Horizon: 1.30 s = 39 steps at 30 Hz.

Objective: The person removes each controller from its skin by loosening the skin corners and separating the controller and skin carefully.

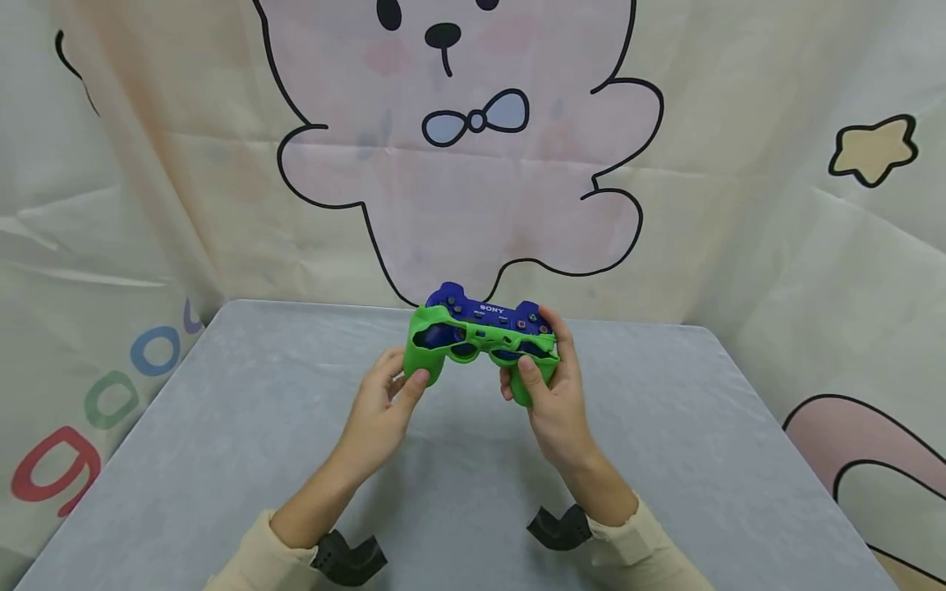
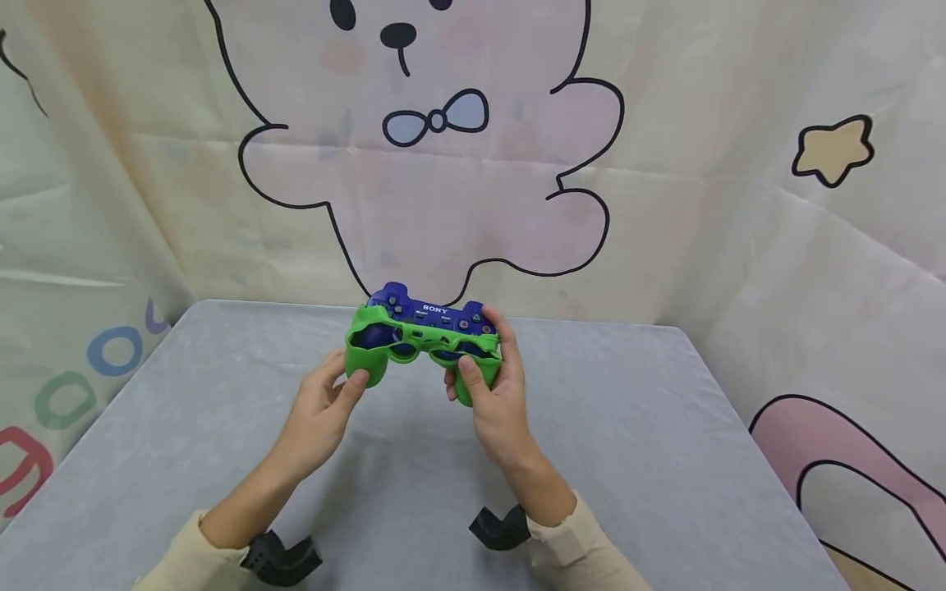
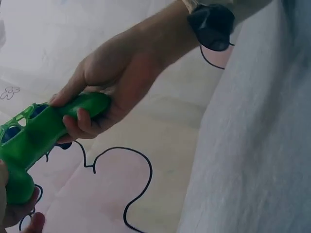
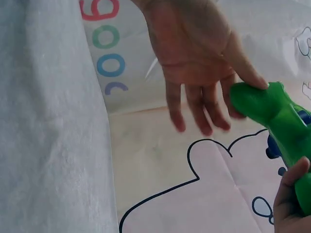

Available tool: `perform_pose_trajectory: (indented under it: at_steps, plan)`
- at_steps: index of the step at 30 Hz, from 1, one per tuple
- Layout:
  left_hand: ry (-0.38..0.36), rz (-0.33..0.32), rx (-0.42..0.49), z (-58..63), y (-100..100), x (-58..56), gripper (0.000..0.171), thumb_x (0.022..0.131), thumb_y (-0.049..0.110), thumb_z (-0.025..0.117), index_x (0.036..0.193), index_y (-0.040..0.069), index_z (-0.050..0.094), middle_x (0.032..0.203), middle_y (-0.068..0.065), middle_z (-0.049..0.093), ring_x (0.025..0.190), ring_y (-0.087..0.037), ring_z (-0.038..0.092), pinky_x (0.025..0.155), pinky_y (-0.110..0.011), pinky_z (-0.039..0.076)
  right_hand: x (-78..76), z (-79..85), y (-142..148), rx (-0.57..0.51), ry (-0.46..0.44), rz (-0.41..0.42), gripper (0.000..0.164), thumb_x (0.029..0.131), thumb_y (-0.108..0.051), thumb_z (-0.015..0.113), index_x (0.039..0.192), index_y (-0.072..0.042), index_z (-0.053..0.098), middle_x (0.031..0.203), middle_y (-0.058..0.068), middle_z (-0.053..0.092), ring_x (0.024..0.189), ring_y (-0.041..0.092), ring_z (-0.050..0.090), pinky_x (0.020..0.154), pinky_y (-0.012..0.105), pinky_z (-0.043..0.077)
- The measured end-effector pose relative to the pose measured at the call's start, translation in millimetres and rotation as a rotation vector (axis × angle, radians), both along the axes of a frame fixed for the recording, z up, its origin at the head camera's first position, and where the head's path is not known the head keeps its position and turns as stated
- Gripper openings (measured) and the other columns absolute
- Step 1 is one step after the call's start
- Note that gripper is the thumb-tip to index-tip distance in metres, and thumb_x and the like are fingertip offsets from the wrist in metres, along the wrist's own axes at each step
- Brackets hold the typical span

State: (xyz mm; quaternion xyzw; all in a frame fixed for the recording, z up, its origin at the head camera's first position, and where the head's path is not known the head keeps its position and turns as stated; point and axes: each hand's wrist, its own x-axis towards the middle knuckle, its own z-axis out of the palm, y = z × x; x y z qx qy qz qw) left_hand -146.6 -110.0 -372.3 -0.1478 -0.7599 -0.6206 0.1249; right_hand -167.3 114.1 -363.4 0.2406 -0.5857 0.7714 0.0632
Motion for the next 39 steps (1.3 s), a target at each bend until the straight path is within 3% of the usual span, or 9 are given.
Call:
perform_pose_trajectory:
  at_steps: [5, 8, 13, 17, 23, 27, 32, 39]
  plan:
    - [0.128, 0.108, -0.093, 0.6, -1, 1.4, 0.015, 0.098, 0.012, 0.065, 0.105, 0.001, 0.072, 0.118, -0.011, 0.058, 0.117, -0.023, 0.056, 0.097, -0.045, 0.047, -2.6, -1.2, 7, 0.052, -0.020, 0.142, 0.070, 0.105, -0.004, 0.049, 0.160, -0.028, 0.013, 0.130, 0.003, 0.055, 0.079, 0.012, 0.067, 0.059, 0.021, 0.057]
    - [0.196, 0.127, -0.117, -0.8, -3, 1.2, 0.010, 0.094, 0.007, 0.069, 0.101, 0.001, 0.073, 0.117, -0.011, 0.059, 0.114, -0.020, 0.056, 0.092, -0.037, 0.048, -7.8, -2.4, 15, 0.077, -0.017, 0.215, 0.076, 0.102, -0.001, 0.054, 0.161, -0.027, 0.011, 0.133, 0.003, 0.054, 0.077, 0.013, 0.071, 0.057, 0.024, 0.058]
    - [0.240, 0.034, -0.148, -6.9, -3, -2.3, 0.012, 0.093, 0.008, 0.071, 0.103, 0.005, 0.075, 0.121, -0.009, 0.059, 0.119, -0.017, 0.052, 0.094, -0.042, 0.048, -13.5, -1.6, 26, 0.104, -0.009, 0.215, 0.075, 0.098, 0.005, 0.059, 0.157, -0.024, 0.023, 0.130, 0.006, 0.053, 0.083, 0.015, 0.072, 0.068, 0.029, 0.062]
    - [0.182, -0.081, -0.118, -8.9, -6, -4.7, 0.022, 0.099, 0.014, 0.065, 0.118, 0.006, 0.072, 0.134, -0.008, 0.054, 0.128, -0.016, 0.048, 0.101, -0.046, 0.047, -14.5, 0.3, 31, 0.112, 0.038, 0.213, 0.080, 0.093, 0.009, 0.064, 0.156, -0.022, 0.026, 0.130, 0.008, 0.053, 0.094, 0.019, 0.073, 0.077, 0.034, 0.063]
    - [0.131, -0.130, -0.096, -5.5, -10, -5.9, 0.024, 0.103, 0.016, 0.058, 0.120, 0.003, 0.068, 0.142, -0.010, 0.048, 0.132, -0.010, 0.044, 0.102, -0.024, 0.048, -12.2, 4.5, 33, 0.149, 0.085, 0.240, 0.087, 0.089, 0.003, 0.074, 0.156, -0.023, 0.025, 0.132, 0.007, 0.050, 0.100, 0.020, 0.071, 0.073, 0.041, 0.063]
    - [0.140, -0.132, -0.077, -5.0, -10, -7.3, 0.023, 0.102, 0.014, 0.058, 0.117, 0.001, 0.068, 0.136, -0.009, 0.051, 0.128, -0.008, 0.046, 0.100, -0.023, 0.048, -9.8, 6.7, 32, 0.183, 0.148, 0.187, 0.087, 0.088, -0.005, 0.078, 0.155, -0.022, 0.026, 0.134, 0.005, 0.048, 0.105, 0.020, 0.069, 0.074, 0.042, 0.063]
    - [0.145, -0.116, -0.049, -6.5, -7, -8.2, 0.024, 0.102, 0.015, 0.059, 0.116, -0.001, 0.069, 0.125, -0.004, 0.052, 0.120, -0.008, 0.049, 0.099, -0.022, 0.048, -5.9, 8.8, 31, 0.257, 0.244, 0.060, 0.082, 0.083, -0.016, 0.083, 0.149, -0.009, 0.034, 0.136, 0.002, 0.049, 0.109, 0.016, 0.065, 0.078, 0.032, 0.062]
    - [0.210, -0.028, -0.066, -11.7, -3, -5.4, 0.022, 0.097, 0.019, 0.065, 0.106, 0.001, 0.074, 0.111, -0.003, 0.057, 0.108, -0.008, 0.053, 0.092, -0.024, 0.047, -4.8, 6.0, 25, 0.263, 0.244, -0.065, 0.079, 0.077, 0.007, 0.083, 0.142, 0.002, 0.038, 0.129, -0.002, 0.057, 0.107, 0.014, 0.064, 0.078, 0.027, 0.060]
